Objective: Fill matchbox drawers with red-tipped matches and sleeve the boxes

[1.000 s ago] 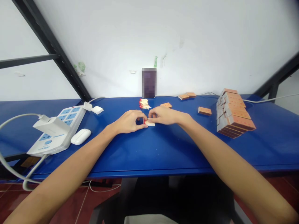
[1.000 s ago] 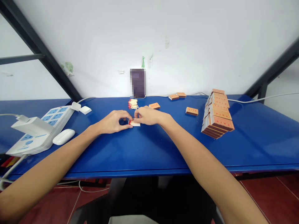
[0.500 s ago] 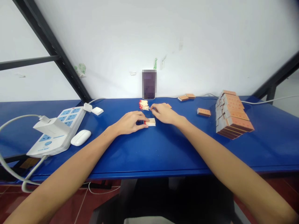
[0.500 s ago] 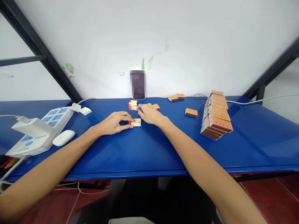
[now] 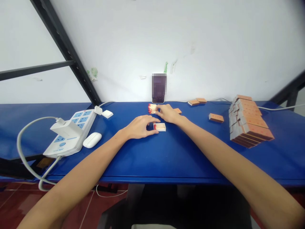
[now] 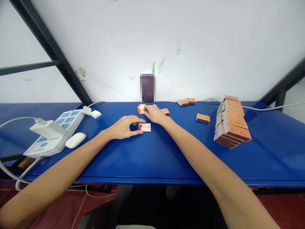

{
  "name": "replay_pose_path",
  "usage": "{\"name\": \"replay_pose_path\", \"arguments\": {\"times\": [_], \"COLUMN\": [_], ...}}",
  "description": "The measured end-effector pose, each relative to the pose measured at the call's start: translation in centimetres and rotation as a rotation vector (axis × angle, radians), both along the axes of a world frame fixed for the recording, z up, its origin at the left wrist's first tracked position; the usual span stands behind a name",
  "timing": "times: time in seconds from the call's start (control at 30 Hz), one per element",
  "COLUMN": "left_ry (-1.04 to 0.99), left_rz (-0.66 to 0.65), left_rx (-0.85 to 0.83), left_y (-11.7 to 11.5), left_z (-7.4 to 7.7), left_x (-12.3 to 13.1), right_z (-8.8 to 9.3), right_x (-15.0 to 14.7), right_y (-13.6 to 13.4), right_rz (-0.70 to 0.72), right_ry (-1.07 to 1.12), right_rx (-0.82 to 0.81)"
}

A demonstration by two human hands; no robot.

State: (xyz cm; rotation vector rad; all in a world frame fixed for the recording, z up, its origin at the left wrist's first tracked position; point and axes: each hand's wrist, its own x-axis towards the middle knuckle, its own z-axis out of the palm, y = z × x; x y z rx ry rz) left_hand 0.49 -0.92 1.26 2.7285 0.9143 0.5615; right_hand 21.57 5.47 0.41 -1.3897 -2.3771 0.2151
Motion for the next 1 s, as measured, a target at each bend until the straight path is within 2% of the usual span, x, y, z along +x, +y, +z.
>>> {"name": "replay_pose_path", "arguments": {"times": [0.1,0.2,0.3,0.43,0.6,0.83,1.0], "left_ry": [-0.08,-0.133,-0.071,0.062,0.129,0.12,0.121], "left_rz": [0.028,0.137,0.288,0.38,0.394,0.365,0.353], "left_rx": [-0.026,0.0,0.05,0.043,0.022,0.02,0.019], "left_y": [0.5,1.4,2.2,2.7,2.7,3.1,3.1], "left_z": [-0.5,-1.1,-1.6,-2.0,-2.0,-2.2,-2.2], "left_x": [-0.2,-0.6,-1.1,-1.3,-1.2,-1.4,-1.5], "right_z": [0.0,-0.2,-0.5,-0.6,-0.3,0.5,0.6], "right_x": [-0.2,-0.2,-0.1,0.0,0.1,-0.1,0.3], "right_y": [-0.2,-0.3,-0.3,-0.3,-0.8,-1.9,-2.0], "right_rz": [0.008,0.021,0.009,-0.004,0.015,0.017,0.063], "right_ry": [0.023,0.027,0.01,-0.014,-0.063,-0.199,-0.163], "right_rx": [-0.006,0.004,0.019,-0.002,-0.022,-0.057,-0.059]}}
